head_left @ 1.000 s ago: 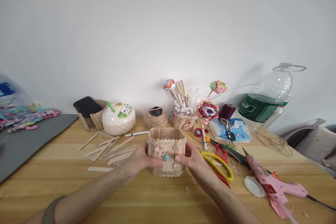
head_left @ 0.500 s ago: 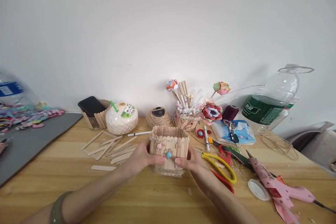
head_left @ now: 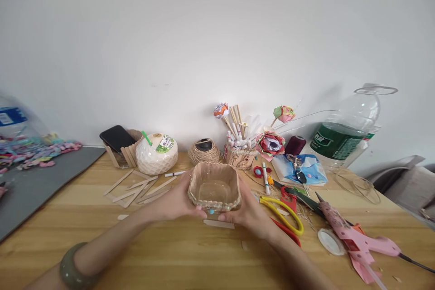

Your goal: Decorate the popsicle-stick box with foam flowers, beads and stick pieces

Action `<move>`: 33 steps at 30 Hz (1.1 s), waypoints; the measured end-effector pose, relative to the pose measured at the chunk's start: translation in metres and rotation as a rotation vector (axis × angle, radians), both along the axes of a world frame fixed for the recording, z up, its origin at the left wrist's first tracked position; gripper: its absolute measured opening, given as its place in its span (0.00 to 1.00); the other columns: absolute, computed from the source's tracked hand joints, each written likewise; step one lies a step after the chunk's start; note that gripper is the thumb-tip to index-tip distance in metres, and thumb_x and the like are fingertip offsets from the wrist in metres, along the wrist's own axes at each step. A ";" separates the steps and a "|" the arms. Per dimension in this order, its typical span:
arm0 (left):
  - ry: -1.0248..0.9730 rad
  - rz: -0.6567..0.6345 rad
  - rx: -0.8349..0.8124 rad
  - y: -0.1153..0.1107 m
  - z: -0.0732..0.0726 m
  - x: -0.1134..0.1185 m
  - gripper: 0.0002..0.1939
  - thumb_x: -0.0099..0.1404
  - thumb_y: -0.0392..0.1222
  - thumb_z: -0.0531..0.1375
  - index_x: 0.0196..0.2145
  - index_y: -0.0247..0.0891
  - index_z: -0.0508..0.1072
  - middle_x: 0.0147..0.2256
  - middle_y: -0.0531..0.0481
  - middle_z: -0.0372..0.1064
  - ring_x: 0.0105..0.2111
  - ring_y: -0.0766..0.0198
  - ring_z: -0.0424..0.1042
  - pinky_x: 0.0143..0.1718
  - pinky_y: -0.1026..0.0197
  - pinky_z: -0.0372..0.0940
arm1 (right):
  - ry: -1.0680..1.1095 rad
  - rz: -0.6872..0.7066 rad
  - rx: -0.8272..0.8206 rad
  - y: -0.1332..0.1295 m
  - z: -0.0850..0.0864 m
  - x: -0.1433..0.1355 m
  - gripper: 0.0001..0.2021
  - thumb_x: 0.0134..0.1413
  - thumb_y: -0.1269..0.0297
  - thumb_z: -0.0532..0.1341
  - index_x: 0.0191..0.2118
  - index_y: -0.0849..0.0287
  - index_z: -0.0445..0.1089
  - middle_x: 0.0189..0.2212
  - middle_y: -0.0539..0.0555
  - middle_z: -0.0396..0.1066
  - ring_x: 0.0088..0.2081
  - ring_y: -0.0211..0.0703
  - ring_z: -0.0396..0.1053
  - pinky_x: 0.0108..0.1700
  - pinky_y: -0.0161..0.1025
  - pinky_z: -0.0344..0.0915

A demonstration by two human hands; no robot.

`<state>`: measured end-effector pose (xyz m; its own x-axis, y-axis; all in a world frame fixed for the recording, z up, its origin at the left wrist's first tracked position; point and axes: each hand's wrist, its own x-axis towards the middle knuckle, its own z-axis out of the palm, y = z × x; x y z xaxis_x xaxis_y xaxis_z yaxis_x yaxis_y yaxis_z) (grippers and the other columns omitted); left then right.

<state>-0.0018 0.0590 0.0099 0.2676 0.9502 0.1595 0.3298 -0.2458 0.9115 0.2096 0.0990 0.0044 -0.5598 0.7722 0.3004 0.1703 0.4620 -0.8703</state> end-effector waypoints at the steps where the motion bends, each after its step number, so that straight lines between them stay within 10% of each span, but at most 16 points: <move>1: 0.046 -0.018 0.028 0.002 -0.002 -0.003 0.50 0.44 0.40 0.69 0.60 0.39 0.48 0.58 0.36 0.55 0.57 0.47 0.56 0.56 0.44 0.52 | -0.069 -0.032 0.067 0.002 -0.003 0.000 0.44 0.32 0.55 0.71 0.58 0.58 0.56 0.61 0.63 0.50 0.62 0.58 0.44 0.61 0.55 0.42; 9: 0.409 0.014 0.063 0.002 0.008 -0.026 0.64 0.45 0.54 0.67 0.62 0.44 0.24 0.65 0.35 0.22 0.63 0.41 0.31 0.58 0.36 0.41 | -0.343 -0.193 0.282 0.008 -0.016 0.007 0.58 0.32 0.54 0.71 0.64 0.59 0.33 0.63 0.68 0.37 0.64 0.61 0.35 0.60 0.59 0.42; 17: 0.449 0.024 0.432 -0.003 0.028 -0.006 0.12 0.62 0.45 0.57 0.43 0.44 0.73 0.52 0.47 0.66 0.61 0.51 0.45 0.58 0.42 0.49 | -0.254 -0.111 0.660 0.004 0.009 0.010 0.14 0.58 0.64 0.56 0.50 0.52 0.62 0.47 0.56 0.68 0.55 0.50 0.56 0.56 0.54 0.54; 23: 0.390 -0.039 0.448 -0.003 0.023 -0.002 0.10 0.64 0.39 0.55 0.33 0.40 0.78 0.31 0.48 0.75 0.50 0.56 0.63 0.51 0.52 0.59 | -0.278 -0.089 0.714 0.008 0.005 0.007 0.06 0.58 0.69 0.55 0.38 0.54 0.68 0.34 0.52 0.74 0.49 0.49 0.63 0.55 0.56 0.50; 33: 0.541 -0.163 0.479 -0.017 0.040 0.003 0.11 0.64 0.40 0.55 0.35 0.39 0.78 0.27 0.49 0.73 0.44 0.59 0.65 0.46 0.56 0.62 | -0.231 0.046 0.644 -0.005 0.025 0.020 0.08 0.55 0.70 0.56 0.37 0.54 0.71 0.30 0.51 0.74 0.46 0.47 0.66 0.57 0.57 0.49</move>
<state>0.0011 0.0418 0.0496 0.5583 0.7511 0.3523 0.6277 -0.6601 0.4126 0.2296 0.0940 0.0290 -0.6925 0.4540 0.5607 0.2868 0.8864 -0.3634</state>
